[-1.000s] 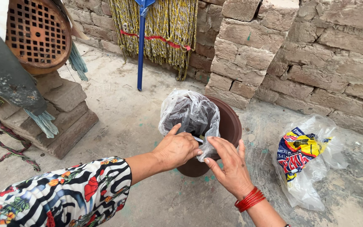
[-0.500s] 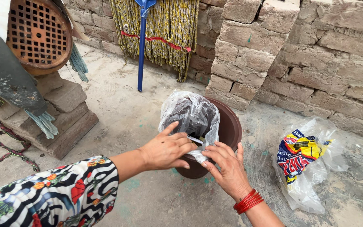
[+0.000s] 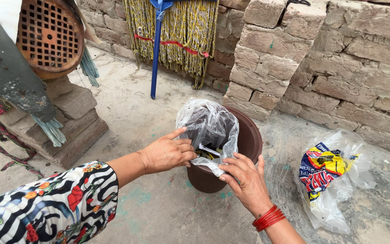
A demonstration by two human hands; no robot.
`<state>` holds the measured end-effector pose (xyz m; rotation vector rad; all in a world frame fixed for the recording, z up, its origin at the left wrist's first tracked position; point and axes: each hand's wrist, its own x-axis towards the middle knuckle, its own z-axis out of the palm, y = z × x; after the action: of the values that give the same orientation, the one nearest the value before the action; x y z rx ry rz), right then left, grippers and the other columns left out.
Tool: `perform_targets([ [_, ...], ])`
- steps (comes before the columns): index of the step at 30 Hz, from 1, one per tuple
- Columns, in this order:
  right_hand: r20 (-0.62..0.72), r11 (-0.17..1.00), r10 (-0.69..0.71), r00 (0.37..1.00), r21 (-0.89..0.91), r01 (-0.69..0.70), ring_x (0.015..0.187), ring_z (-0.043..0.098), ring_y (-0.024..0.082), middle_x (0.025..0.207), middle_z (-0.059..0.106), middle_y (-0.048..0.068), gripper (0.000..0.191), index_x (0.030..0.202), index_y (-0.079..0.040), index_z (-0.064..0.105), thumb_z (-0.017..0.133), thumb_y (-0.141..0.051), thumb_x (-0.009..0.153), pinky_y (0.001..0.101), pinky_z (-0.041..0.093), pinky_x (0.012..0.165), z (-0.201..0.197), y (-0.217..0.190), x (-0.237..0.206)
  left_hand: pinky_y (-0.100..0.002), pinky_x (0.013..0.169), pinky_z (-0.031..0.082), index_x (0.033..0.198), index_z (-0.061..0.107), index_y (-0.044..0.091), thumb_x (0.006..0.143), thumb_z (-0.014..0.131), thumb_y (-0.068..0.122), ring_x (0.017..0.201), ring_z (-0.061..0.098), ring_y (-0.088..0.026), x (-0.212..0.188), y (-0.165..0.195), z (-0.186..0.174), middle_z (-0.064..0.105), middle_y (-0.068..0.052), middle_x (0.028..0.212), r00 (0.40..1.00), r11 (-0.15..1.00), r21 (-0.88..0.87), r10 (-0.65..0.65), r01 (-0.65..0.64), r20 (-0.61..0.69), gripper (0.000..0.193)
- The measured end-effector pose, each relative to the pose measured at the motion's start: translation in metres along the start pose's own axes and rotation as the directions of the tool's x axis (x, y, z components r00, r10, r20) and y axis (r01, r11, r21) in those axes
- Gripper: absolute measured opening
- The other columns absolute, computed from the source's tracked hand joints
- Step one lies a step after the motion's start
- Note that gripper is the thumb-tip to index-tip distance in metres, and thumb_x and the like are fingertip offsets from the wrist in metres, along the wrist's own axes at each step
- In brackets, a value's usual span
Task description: The person lines a brown pot-shaped bin with a clear plastic bag, tucks the bag edges over the waste inside, gathers the bag's handles, and ties the top closed. They then lift the tied bag out of the bin and set it on the ground beside a snack packet.
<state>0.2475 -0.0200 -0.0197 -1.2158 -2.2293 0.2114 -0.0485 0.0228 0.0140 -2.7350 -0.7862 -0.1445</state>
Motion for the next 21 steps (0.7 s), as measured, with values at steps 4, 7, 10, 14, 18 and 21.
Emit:
perform_targets([
  [4, -0.001, 1.0, -0.021, 1.0, -0.016, 0.021, 0.134, 0.051, 0.021, 0.121, 0.072, -0.008, 0.025, 0.106, -0.025, 0.079, 0.072, -0.035, 0.085, 0.0668, 0.003, 0.116, -0.001, 0.001, 0.001, -0.05, 0.124, 0.018, 0.117, 0.068, 0.019, 0.094, 0.06, 0.04, 0.117, 0.062, -0.019, 0.001, 0.002, 0.0, 0.07, 0.0, 0.109, 0.998, 0.997, -0.064, -0.048, 0.05, 0.03, 0.032],
  [7, 0.004, 0.999, -0.044, 0.999, -0.027, 0.044, 0.134, 0.049, 0.021, 0.122, 0.071, -0.009, 0.025, 0.105, -0.025, 0.079, 0.072, -0.036, 0.084, 0.0673, 0.001, 0.116, -0.004, 0.002, 0.003, -0.05, 0.124, 0.02, 0.115, 0.069, 0.018, 0.095, 0.06, 0.039, 0.11, 0.066, -0.018, 0.002, 0.003, -0.002, 0.07, 0.0, 0.105, 0.995, 0.991, -0.111, -0.07, 0.077, 0.064, 0.03],
  [10, 0.022, 0.998, -0.048, 0.999, -0.037, 0.049, 0.135, 0.048, 0.021, 0.123, 0.071, -0.01, 0.024, 0.104, -0.026, 0.08, 0.073, -0.037, 0.083, 0.0682, -0.001, 0.115, -0.006, 0.005, 0.003, -0.049, 0.123, 0.022, 0.112, 0.07, 0.016, 0.093, 0.062, 0.039, 0.106, 0.067, -0.019, 0.005, 0.005, -0.004, 0.071, -0.002, 0.102, 0.995, 0.986, -0.143, -0.081, 0.09, 0.064, 0.03],
  [14, 0.033, 0.997, -0.034, 0.999, -0.075, 0.036, 0.137, 0.045, 0.021, 0.125, 0.07, -0.011, 0.023, 0.103, -0.029, 0.08, 0.073, -0.035, 0.082, 0.07, -0.003, 0.115, -0.009, 0.013, 0.005, -0.048, 0.123, 0.023, 0.109, 0.07, 0.015, 0.094, 0.062, 0.041, 0.104, 0.067, -0.021, 0.008, 0.012, -0.01, 0.07, -0.004, 0.097, 0.991, 0.982, -0.156, -0.093, 0.107, 0.096, 0.031],
  [18, 0.064, 0.992, -0.003, 0.998, -0.122, 0.011, 0.14, 0.042, 0.02, 0.129, 0.067, -0.013, 0.023, 0.105, -0.033, 0.08, 0.072, -0.034, 0.083, 0.0711, -0.003, 0.114, -0.017, 0.027, 0.005, -0.049, 0.12, 0.026, 0.107, 0.071, 0.015, 0.093, 0.063, 0.044, 0.101, 0.068, -0.023, 0.016, 0.024, -0.014, 0.07, -0.006, 0.094, 0.994, 0.977, -0.186, -0.093, 0.101, 0.049, 0.033],
  [21, 0.044, 0.989, -0.001, 0.999, -0.147, 0.008, 0.141, 0.041, 0.02, 0.131, 0.065, -0.014, 0.023, 0.104, -0.037, 0.08, 0.073, -0.034, 0.082, 0.0706, -0.003, 0.115, -0.021, 0.038, 0.005, -0.049, 0.121, 0.025, 0.108, 0.071, 0.014, 0.093, 0.062, 0.044, 0.1, 0.068, -0.023, 0.024, 0.031, -0.017, 0.07, -0.006, 0.093, 0.992, 0.969, -0.218, -0.106, 0.118, 0.065, 0.035],
])
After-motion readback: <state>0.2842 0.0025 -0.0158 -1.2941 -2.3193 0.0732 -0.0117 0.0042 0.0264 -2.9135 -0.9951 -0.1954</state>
